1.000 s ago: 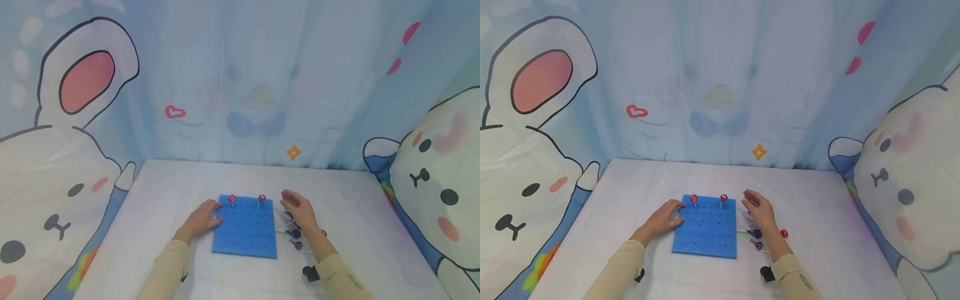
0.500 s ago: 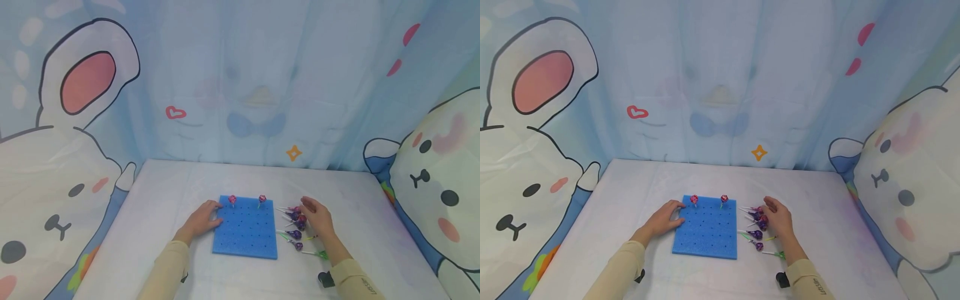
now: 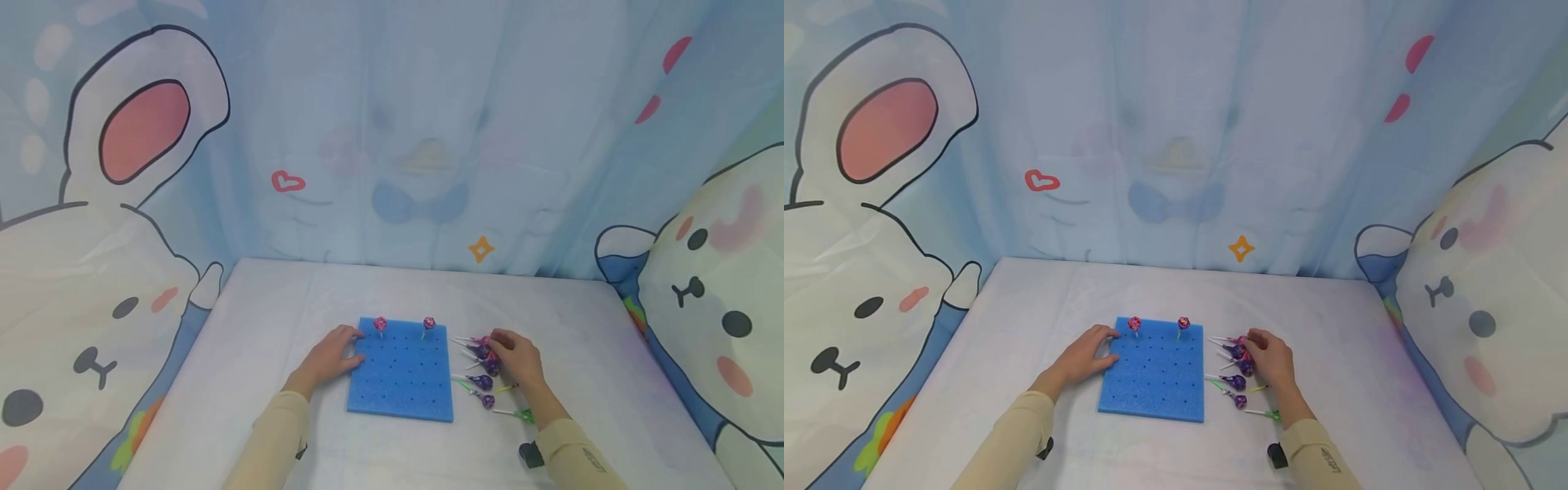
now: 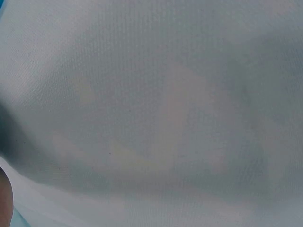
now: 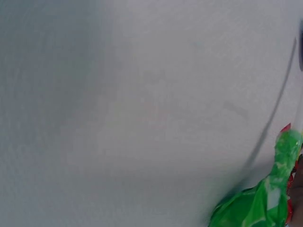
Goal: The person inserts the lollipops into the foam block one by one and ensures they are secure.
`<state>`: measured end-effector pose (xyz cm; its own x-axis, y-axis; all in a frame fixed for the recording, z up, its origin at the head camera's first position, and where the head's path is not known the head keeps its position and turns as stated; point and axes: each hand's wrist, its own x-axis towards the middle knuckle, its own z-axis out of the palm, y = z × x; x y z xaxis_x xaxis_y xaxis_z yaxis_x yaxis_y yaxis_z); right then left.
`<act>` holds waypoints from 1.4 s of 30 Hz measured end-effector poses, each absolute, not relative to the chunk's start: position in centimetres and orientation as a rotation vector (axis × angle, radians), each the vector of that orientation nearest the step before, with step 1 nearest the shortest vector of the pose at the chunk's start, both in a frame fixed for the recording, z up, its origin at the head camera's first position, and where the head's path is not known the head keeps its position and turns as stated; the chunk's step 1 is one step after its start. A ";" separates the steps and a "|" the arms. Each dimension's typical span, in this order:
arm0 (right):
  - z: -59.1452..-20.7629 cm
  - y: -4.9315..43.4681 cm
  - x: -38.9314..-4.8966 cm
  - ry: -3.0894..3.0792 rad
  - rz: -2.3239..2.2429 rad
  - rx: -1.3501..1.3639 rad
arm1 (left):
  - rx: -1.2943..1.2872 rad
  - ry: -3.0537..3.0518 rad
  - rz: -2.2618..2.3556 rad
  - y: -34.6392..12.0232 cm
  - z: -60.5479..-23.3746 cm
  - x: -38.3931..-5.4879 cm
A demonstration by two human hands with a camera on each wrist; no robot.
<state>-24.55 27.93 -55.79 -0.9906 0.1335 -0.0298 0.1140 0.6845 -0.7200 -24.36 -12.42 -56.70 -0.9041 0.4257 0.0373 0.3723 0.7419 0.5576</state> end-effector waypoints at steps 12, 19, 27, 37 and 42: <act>-55.9 27.7 -24.8 -2.915 1.193 -0.240 | 0.678 2.842 0.915 -12.6 -56.8 -24.3; -56.0 27.5 -24.7 -2.897 1.195 -0.242 | 0.672 2.837 0.909 -12.6 -56.8 -24.3; -56.0 27.0 -24.5 -2.824 1.258 -0.305 | 0.663 2.832 0.917 -12.5 -56.8 -24.1; -54.4 25.6 -24.6 -2.623 1.510 -0.238 | 0.673 2.836 0.932 -12.6 -56.6 -24.2; -53.9 24.5 -24.5 -2.550 1.559 -0.215 | 0.674 2.836 0.936 -12.6 -56.5 -24.2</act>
<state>-24.52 24.50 -53.89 -0.9793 0.1968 0.0484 0.0466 0.4512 -0.8912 -24.24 -12.57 -56.50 -0.9001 0.4315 0.0603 0.3826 0.7168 0.5829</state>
